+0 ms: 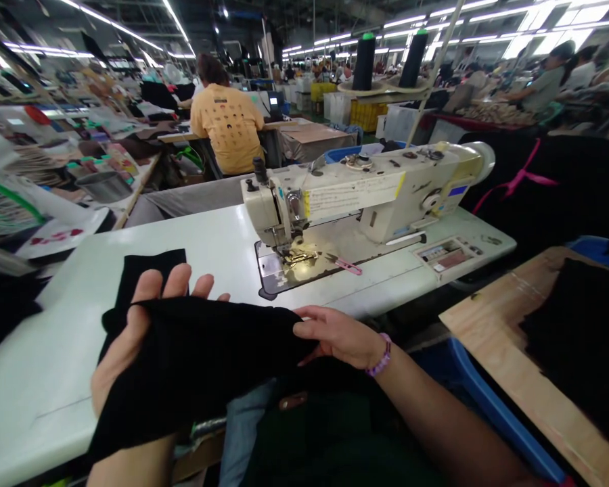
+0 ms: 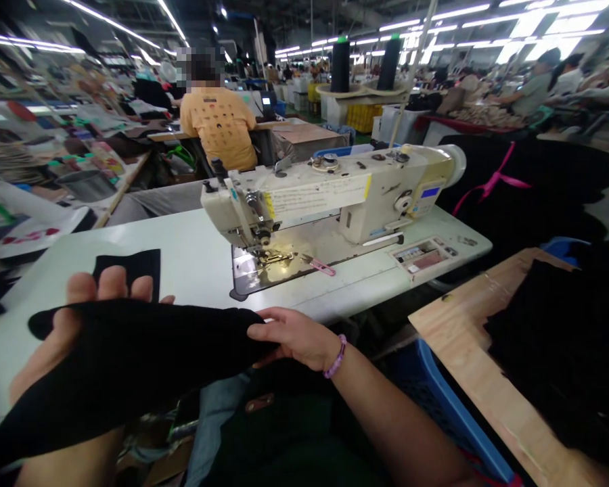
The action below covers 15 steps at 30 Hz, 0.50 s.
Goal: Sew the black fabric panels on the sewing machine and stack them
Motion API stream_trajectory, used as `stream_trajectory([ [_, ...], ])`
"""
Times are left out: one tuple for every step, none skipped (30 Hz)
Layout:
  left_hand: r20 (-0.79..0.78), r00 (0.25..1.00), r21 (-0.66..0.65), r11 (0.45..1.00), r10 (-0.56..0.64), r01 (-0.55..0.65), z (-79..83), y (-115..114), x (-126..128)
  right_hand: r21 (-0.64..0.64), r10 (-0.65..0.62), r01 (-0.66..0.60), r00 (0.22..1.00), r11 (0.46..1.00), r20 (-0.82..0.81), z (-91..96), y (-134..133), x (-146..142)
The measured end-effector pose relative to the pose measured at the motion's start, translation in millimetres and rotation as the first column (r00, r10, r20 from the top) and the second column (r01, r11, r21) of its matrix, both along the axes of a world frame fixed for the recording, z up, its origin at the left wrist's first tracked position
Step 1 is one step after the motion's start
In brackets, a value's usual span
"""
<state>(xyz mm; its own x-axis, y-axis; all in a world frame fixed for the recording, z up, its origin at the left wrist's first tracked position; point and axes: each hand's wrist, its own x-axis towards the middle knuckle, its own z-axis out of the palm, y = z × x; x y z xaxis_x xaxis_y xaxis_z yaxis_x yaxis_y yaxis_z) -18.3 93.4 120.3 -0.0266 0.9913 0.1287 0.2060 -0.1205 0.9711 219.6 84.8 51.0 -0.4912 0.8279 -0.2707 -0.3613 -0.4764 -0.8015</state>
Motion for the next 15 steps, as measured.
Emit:
stream_trajectory([
  [0.087,0.996,-0.02,0.999,0.026,-0.025,1.6,-3.4,2.2,0.028,-0.088,0.088,0.996,0.996,-0.001,-0.6,2.4,-2.4],
  [0.201,0.978,-0.056,0.997,0.061,-0.05,2.6,-5.7,4.2,0.082,-0.212,0.211,0.977,0.974,0.012,-1.0,5.3,-3.7],
  [0.31,0.945,-0.1,0.992,0.1,-0.072,2.3,-7.1,5.2,0.152,-0.346,0.338,0.938,0.929,0.026,-1.3,8.5,-3.5],
  [0.384,0.913,-0.146,0.986,0.137,-0.086,0.3,-7.4,4.6,0.225,-0.461,0.443,0.887,0.868,0.035,-1.4,11.6,-2.0],
  [0.423,0.889,-0.19,0.977,0.174,-0.101,-3.5,-7.0,2.2,0.29,-0.549,0.516,0.835,0.806,0.042,-1.2,14.5,0.8],
  [0.419,0.882,-0.229,0.965,0.214,-0.126,-8.9,-6.1,-2.3,0.344,-0.612,0.561,0.789,0.753,0.051,-0.7,16.9,4.5],
  [0.389,0.888,-0.269,0.952,0.244,-0.144,-15.1,-5.0,-8.6,0.388,-0.65,0.582,0.757,0.715,0.063,0.0,18.7,8.8],
  [0.344,0.906,-0.309,0.941,0.248,-0.14,-21.3,-3.9,-16.0,0.426,-0.672,0.587,0.737,0.689,0.072,1.0,19.7,13.4],
  [0.294,0.931,-0.339,0.934,0.217,-0.111,-26.2,-2.8,-23.6,0.46,-0.686,0.584,0.724,0.669,0.078,2.2,19.9,17.8],
  [0.241,0.959,-0.35,0.935,0.15,-0.059,-29.2,-1.7,-30.4,0.488,-0.69,0.573,0.719,0.658,0.086,3.8,19.3,21.8],
  [0.189,0.981,-0.343,0.939,0.051,0.017,-29.8,-0.6,-35.4,0.514,-0.685,0.552,0.722,0.657,0.1,5.7,18.1,25.1],
  [0.136,0.988,-0.324,0.94,-0.068,0.109,-27.8,0.9,-37.7,0.536,-0.67,0.519,0.732,0.666,0.124,7.8,16.3,27.4],
  [0.076,0.98,-0.304,0.932,-0.184,0.198,-23.7,2.8,-36.8,0.558,-0.651,0.477,0.743,0.679,0.158,10.2,13.9,28.6],
  [0.011,0.962,-0.289,0.92,-0.273,0.264,-18.3,5.2,-32.6,0.582,-0.629,0.427,0.751,0.693,0.198,12.5,11.2,28.8],
  [-0.046,0.94,-0.278,0.908,-0.338,0.313,-12.4,8.1,-25.3,0.608,-0.608,0.371,0.757,0.702,0.241,14.8,8.1,28.0],
])
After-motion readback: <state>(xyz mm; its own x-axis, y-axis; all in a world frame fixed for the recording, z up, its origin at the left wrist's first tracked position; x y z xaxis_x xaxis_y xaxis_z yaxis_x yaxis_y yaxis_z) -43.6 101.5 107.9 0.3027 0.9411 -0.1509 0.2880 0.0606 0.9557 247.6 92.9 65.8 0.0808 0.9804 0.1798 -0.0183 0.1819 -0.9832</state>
